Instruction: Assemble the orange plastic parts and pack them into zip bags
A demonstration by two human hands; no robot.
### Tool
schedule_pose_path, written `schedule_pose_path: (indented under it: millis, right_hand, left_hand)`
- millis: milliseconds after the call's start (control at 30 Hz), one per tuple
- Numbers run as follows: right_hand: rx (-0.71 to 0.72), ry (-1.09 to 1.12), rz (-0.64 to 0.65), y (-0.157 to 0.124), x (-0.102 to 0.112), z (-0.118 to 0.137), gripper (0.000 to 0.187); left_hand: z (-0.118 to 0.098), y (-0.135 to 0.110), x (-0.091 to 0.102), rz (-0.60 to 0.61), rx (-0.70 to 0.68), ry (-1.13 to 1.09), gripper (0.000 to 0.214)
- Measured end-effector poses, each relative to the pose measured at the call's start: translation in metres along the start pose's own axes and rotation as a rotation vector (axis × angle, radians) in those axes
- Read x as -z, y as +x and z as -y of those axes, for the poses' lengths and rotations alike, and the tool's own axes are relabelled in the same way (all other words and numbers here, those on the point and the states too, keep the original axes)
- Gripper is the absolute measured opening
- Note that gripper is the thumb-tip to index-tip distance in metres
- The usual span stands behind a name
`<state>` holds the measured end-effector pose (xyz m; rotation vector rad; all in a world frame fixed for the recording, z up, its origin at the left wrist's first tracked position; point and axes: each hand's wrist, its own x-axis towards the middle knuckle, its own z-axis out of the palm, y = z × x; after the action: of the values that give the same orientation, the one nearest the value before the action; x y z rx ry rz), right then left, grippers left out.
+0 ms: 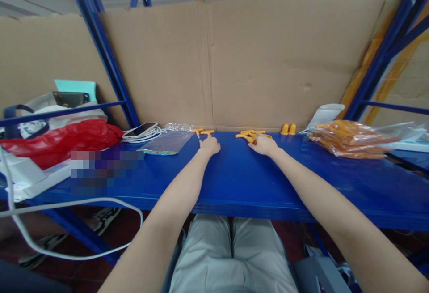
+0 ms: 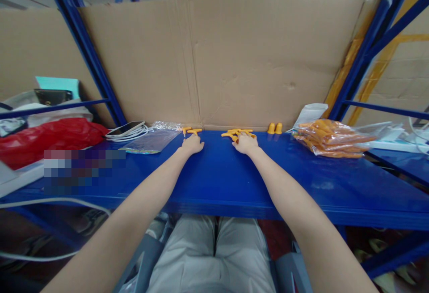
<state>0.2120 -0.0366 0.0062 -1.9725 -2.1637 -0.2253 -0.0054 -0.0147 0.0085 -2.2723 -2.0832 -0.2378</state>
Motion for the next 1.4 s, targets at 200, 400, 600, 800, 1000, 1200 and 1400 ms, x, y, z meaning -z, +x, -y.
schedule_pose_path:
  millis: [200, 400, 600, 800, 1000, 1200, 1400]
  right_hand:
    - [-0.006, 0.021, -0.042, -0.002, 0.001, 0.001, 0.041]
    - [-0.028, 0.005, -0.034, -0.001, 0.001, 0.002, 0.047]
    - [-0.024, 0.008, -0.027, -0.001, 0.001, 0.001, 0.048]
    - [-0.025, 0.032, -0.028, -0.004, 0.005, 0.002, 0.047]
    - [-0.054, 0.059, -0.041, -0.006, 0.01, 0.004, 0.046]
    - [-0.171, 0.084, -0.169, 0.007, 0.014, -0.019, 0.046]
    - [-0.416, 0.105, -0.147, 0.028, 0.004, -0.084, 0.042]
  left_hand:
    - [-0.014, -0.005, 0.001, -0.059, -0.228, 0.027, 0.033]
    - [-0.024, -0.002, -0.002, -0.05, -0.517, -0.184, 0.025]
    - [-0.019, 0.003, -0.007, -0.13, -0.371, -0.189, 0.035]
    - [0.003, 0.007, -0.013, 0.007, -0.075, -0.155, 0.055]
    - [0.006, 0.006, -0.009, 0.018, -0.11, -0.123, 0.049]
    - [0.003, 0.002, -0.008, 0.042, -0.007, -0.111, 0.053]
    - [0.006, 0.004, -0.007, 0.101, -0.01, -0.094, 0.055]
